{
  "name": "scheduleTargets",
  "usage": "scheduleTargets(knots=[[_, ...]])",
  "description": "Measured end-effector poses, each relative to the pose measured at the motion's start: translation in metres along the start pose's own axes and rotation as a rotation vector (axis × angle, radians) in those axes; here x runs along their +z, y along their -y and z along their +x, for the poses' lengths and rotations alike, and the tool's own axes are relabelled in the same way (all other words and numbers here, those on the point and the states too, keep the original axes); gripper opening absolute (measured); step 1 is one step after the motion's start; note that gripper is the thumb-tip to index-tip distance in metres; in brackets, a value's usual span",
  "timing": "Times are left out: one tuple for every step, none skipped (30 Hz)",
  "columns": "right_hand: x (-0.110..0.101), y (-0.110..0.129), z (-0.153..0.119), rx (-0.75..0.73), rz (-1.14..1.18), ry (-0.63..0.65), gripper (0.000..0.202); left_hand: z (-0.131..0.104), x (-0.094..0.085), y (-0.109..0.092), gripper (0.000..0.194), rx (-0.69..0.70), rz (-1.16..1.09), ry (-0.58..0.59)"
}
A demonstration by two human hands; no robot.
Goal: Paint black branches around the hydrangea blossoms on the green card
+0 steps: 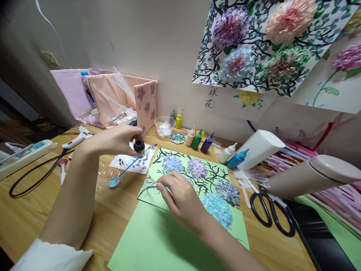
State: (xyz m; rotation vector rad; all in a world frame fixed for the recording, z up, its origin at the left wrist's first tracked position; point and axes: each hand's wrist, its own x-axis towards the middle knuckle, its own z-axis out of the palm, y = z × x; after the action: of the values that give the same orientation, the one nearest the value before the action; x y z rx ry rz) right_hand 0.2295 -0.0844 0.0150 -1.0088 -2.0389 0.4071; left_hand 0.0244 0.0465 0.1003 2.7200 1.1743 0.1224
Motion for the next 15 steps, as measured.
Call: scheduleTargets(knots=[[0.0005, -0.0008, 0.0, -0.006, -0.014, 0.004, 0.016, -0.0001, -0.0004, -0.0001, 0.026, -0.006, 0.003, 0.0], [0.0012, -0.0012, -0.0001, -0.011, -0.028, 0.015, 0.016, -0.0003, -0.0008, -0.0002, 0.026, -0.011, 0.005, 0.001], [0.0019, -0.0012, -0.0003, -0.015, -0.037, 0.031, 0.016, -0.0003, -0.0009, -0.0003, 0.026, -0.014, 0.005, 0.003], [0.0027, -0.0009, -0.0004, -0.015, -0.045, 0.047, 0.016, -0.0004, -0.001, -0.0003, 0.026, -0.013, 0.004, 0.004], [0.0034, -0.0005, -0.0006, -0.013, -0.052, 0.06, 0.017, -0.0004, -0.0008, -0.0003, 0.025, -0.011, 0.003, 0.002], [0.0041, 0.0001, -0.0007, -0.012, -0.058, 0.071, 0.017, -0.0003, -0.0006, -0.0001, 0.025, -0.008, 0.002, 0.0], [0.0046, 0.0007, -0.0009, -0.011, -0.063, 0.078, 0.018, -0.0003, -0.0002, 0.0001, 0.026, -0.007, 0.001, -0.001], [0.0051, 0.0012, -0.001, -0.01, -0.067, 0.084, 0.018, -0.0002, 0.0003, 0.0005, 0.026, -0.007, -0.002, -0.002], [0.0056, 0.0016, -0.0012, -0.009, -0.067, 0.087, 0.018, -0.0001, 0.0008, 0.0008, 0.026, -0.005, -0.006, -0.003], [0.006, 0.0019, -0.0014, -0.007, -0.064, 0.092, 0.018, -0.0001, 0.0012, 0.0011, 0.026, -0.003, -0.009, -0.006], [0.0063, 0.0022, -0.0016, -0.005, -0.058, 0.098, 0.018, 0.0, 0.0016, 0.0014, 0.026, -0.001, -0.012, -0.007], [0.0066, 0.0024, -0.0019, -0.003, -0.05, 0.103, 0.018, 0.0, 0.0019, 0.0015, 0.026, 0.001, -0.014, -0.008], [0.0069, 0.0027, -0.0022, 0.001, -0.04, 0.107, 0.018, 0.0, 0.002, 0.0015, 0.026, 0.0, -0.014, -0.009], [0.0071, 0.003, -0.0025, 0.003, -0.03, 0.113, 0.017, -0.0001, 0.0021, 0.0013, 0.025, -0.002, -0.012, -0.009], [0.0071, 0.0033, -0.0028, 0.005, -0.022, 0.118, 0.017, -0.0001, 0.0021, 0.001, 0.025, -0.006, -0.009, -0.009]])
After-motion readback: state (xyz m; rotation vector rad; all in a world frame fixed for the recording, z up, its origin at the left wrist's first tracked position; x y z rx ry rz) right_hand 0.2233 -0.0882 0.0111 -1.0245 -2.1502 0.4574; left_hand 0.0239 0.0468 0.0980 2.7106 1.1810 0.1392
